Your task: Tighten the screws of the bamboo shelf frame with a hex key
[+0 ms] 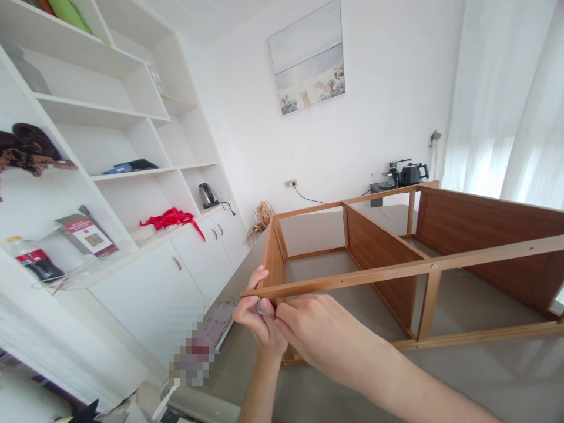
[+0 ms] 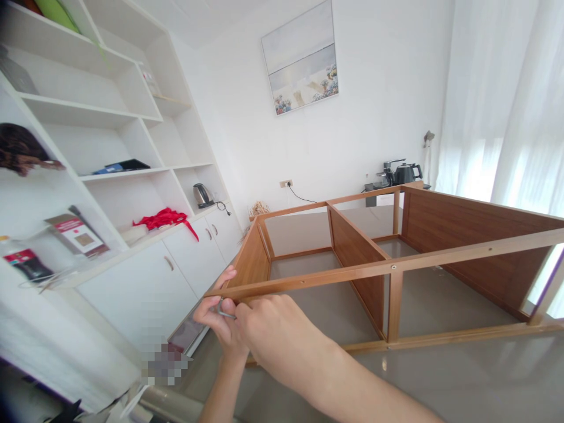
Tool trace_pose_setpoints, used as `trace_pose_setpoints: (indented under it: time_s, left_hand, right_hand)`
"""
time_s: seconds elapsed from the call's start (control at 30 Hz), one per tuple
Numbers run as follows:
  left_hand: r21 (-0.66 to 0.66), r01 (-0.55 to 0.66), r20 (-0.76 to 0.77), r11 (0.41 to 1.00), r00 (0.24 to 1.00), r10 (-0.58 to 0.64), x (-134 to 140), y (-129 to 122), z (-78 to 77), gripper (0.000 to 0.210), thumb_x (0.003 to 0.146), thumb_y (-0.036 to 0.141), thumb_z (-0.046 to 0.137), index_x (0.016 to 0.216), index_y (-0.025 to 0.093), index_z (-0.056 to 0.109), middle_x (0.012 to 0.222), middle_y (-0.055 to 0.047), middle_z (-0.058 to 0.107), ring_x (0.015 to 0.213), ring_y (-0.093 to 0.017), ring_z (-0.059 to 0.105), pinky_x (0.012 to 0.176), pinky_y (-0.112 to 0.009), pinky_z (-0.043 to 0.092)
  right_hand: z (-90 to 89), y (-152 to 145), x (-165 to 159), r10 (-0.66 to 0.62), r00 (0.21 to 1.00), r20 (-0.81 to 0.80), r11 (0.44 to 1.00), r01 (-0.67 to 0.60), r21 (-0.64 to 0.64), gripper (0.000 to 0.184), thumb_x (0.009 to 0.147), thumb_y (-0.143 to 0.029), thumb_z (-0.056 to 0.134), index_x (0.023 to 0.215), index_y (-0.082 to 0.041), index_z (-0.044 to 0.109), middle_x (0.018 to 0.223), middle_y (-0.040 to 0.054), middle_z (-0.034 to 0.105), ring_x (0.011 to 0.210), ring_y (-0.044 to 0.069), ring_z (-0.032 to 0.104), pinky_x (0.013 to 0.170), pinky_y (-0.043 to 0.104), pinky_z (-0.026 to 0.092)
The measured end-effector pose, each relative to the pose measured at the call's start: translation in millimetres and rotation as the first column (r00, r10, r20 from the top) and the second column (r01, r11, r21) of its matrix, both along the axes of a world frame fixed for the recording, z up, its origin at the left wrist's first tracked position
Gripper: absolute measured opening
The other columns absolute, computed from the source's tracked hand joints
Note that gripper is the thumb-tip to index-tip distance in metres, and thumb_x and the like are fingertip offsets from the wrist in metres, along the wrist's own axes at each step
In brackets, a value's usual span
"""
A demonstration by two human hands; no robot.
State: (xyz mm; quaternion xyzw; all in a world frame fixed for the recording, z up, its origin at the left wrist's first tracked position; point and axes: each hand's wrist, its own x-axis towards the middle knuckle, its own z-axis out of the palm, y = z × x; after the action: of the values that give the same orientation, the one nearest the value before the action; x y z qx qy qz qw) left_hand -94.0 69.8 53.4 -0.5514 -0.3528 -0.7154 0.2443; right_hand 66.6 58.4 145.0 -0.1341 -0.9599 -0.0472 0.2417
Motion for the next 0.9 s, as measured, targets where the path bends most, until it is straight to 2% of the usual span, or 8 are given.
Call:
trace_pose_setpoints:
  time_s: [0.23, 0.3, 0.5, 0.7, 0.9]
  left_hand:
    - [-0.039, 0.022, 0.055, 0.999, 0.998, -0.02, 0.5, -0.3, -5.9, 0.011, 0.109, 0.026, 0.041, 0.115, 0.028, 0.032, 0.133, -0.012, 0.062, 0.127, -0.022, 0.063, 0.108, -0.058, 0.046]
    - [-0.027, 0.016, 0.075, 1.0, 0.997, -0.014, 1.0, -0.1, -6.2, 0.012, 0.109, 0.026, 0.042, 0.114, 0.028, 0.032, 0.133, -0.012, 0.062, 0.127, -0.022, 0.063, 0.108, -0.058, 0.047]
    - [-0.02, 0.021, 0.029, 1.0, 0.999, -0.021, 2.1, -2.3, -2.4, 0.022, 0.106, 0.016, 0.044, 0.115, 0.028, 0.029, 0.134, -0.012, 0.061, 0.127, -0.022, 0.063, 0.105, -0.059, 0.05]
    - [-0.037, 0.024, 0.042, 0.999, 0.999, -0.022, -1.3, 0.2, -6.1, 0.031, 0.1, 0.011, 0.051, 0.113, 0.028, 0.028, 0.135, -0.013, 0.061, 0.126, -0.023, 0.063, 0.105, -0.06, 0.049]
    - [-0.025, 0.005, 0.029, 1.0, 1.0, -0.005, -1.8, 1.4, -4.3, 0.029, 0.101, 0.012, 0.05, 0.112, 0.028, 0.029, 0.134, -0.011, 0.06, 0.124, -0.021, 0.064, 0.107, -0.059, 0.048]
  right_hand:
    - [10.4, -3.7, 6.4, 0.053, 0.997, 0.053, 0.998, -0.051, -0.043, 0.018, 0.09, 0.001, 0.066, 0.087, -0.017, 0.062, 0.076, -0.0022, 0.065, 0.064, 0.014, 0.059, 0.055, 0.031, 0.027]
    - [12.7, -3.5, 8.7, 0.063, 0.997, 0.037, 0.998, -0.062, -0.033, 0.016, 0.092, -0.001, 0.067, 0.088, -0.016, 0.063, 0.078, -0.0018, 0.065, 0.064, 0.014, 0.057, 0.056, 0.031, 0.03]
    - [14.7, -2.2, 13.3, 0.074, 0.987, -0.142, 0.997, -0.074, 0.006, 0.009, 0.1, -0.013, 0.065, 0.092, -0.017, 0.064, 0.084, -0.0006, 0.061, 0.074, 0.015, 0.054, 0.065, 0.03, 0.039]
    - [14.4, 2.0, 12.6, 0.012, 0.993, -0.118, 0.996, -0.002, 0.084, 0.018, 0.101, -0.015, 0.064, 0.084, -0.018, 0.06, 0.082, 0.0, 0.056, 0.072, 0.016, 0.047, 0.062, 0.031, 0.036]
    - [14.6, 2.5, 10.9, 0.004, 0.996, -0.091, 0.994, 0.005, 0.107, 0.018, 0.102, -0.015, 0.063, 0.084, -0.017, 0.06, 0.083, 0.0007, 0.056, 0.072, 0.016, 0.046, 0.062, 0.032, 0.036]
